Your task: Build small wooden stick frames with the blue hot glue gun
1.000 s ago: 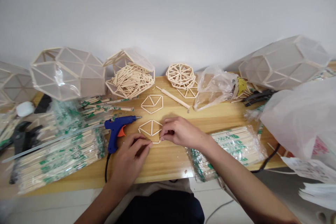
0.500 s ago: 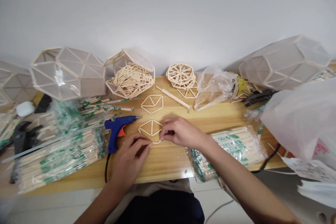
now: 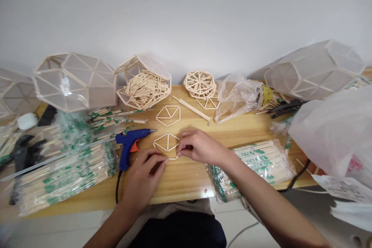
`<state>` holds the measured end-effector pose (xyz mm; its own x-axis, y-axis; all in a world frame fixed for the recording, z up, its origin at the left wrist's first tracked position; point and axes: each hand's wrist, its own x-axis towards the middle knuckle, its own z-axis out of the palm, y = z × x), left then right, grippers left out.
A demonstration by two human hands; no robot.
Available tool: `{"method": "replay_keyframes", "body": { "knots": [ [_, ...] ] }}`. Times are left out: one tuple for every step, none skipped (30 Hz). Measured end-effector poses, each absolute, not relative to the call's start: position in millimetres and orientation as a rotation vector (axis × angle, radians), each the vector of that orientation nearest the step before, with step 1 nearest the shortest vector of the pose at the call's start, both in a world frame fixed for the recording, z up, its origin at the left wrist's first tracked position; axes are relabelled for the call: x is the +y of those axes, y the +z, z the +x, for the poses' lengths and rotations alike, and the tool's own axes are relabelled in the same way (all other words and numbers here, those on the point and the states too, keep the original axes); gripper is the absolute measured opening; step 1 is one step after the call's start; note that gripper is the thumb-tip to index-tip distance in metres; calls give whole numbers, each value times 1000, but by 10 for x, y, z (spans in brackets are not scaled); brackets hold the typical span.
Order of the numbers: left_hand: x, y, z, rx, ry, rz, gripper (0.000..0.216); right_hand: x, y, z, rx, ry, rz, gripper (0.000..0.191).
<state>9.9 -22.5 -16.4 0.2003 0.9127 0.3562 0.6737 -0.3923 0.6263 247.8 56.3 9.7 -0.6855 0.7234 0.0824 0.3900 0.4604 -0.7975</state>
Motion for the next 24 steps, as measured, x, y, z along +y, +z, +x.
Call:
{"method": "replay_keyframes", "body": {
  "knots": [
    [-223,-159,99,1492,1005,2151,11,564,97,2479,-2302,1099,-933,7],
    [-222,-153,100,1489,1005,2152,12,564,97,2478,-2300,1098,-930,7],
    [-220,-146,101,1485,1006,2152,12,564,97,2478,-2297,1097,-929,7],
    [-219,-140,102,1482,1005,2152,13,565,97,2477,-2294,1096,-928,7],
    [-217,-135,103,1482,1003,2152,14,565,98,2476,-2292,1096,-928,7],
    [-216,-131,103,1487,1002,2151,14,564,98,2476,-2289,1096,-927,7],
    [-215,-128,104,1492,1002,2151,14,564,98,2476,-2287,1097,-926,7],
    [-215,-127,104,1495,1004,2153,14,563,98,2476,-2287,1098,-925,7],
    [-216,-128,104,1495,1007,2157,14,562,98,2477,-2287,1099,-925,7],
    [-217,-130,103,1492,1010,2162,14,561,99,2478,-2288,1099,-927,7],
    [-218,-132,103,1491,1011,2167,13,560,99,2478,-2289,1098,-931,7],
    [-219,-136,102,1491,1012,2172,12,559,100,2478,-2289,1098,-935,7],
    [-220,-139,102,1494,1015,2175,12,559,102,2478,-2289,1098,-937,7],
    [-221,-142,102,1496,1016,2176,12,560,103,2478,-2287,1099,-938,7],
    [-221,-145,101,1496,1015,2176,12,560,104,2477,-2287,1101,-937,6],
    [-222,-147,101,1493,1014,2176,11,561,104,2476,-2287,1103,-935,7],
    [-222,-149,101,1491,1015,2175,12,562,104,2475,-2288,1102,-932,7],
    [-222,-150,101,1490,1015,2174,12,562,103,2475,-2290,1099,-931,7],
    [-223,-151,101,1490,1012,2174,12,562,102,2474,-2291,1096,-930,7],
    [-223,-152,101,1491,1011,2174,12,562,101,2473,-2292,1094,-931,7],
    [-224,-153,101,1493,1008,2174,11,562,100,2473,-2292,1092,-932,7],
    [-226,-154,100,1494,1004,2174,11,561,99,2473,-2293,1092,-936,7],
    [-227,-155,99,1492,999,2174,11,561,100,2472,-2293,1093,-940,6],
    [-228,-157,98,1491,995,2172,10,560,101,2472,-2293,1095,-943,6]
  ]
}}
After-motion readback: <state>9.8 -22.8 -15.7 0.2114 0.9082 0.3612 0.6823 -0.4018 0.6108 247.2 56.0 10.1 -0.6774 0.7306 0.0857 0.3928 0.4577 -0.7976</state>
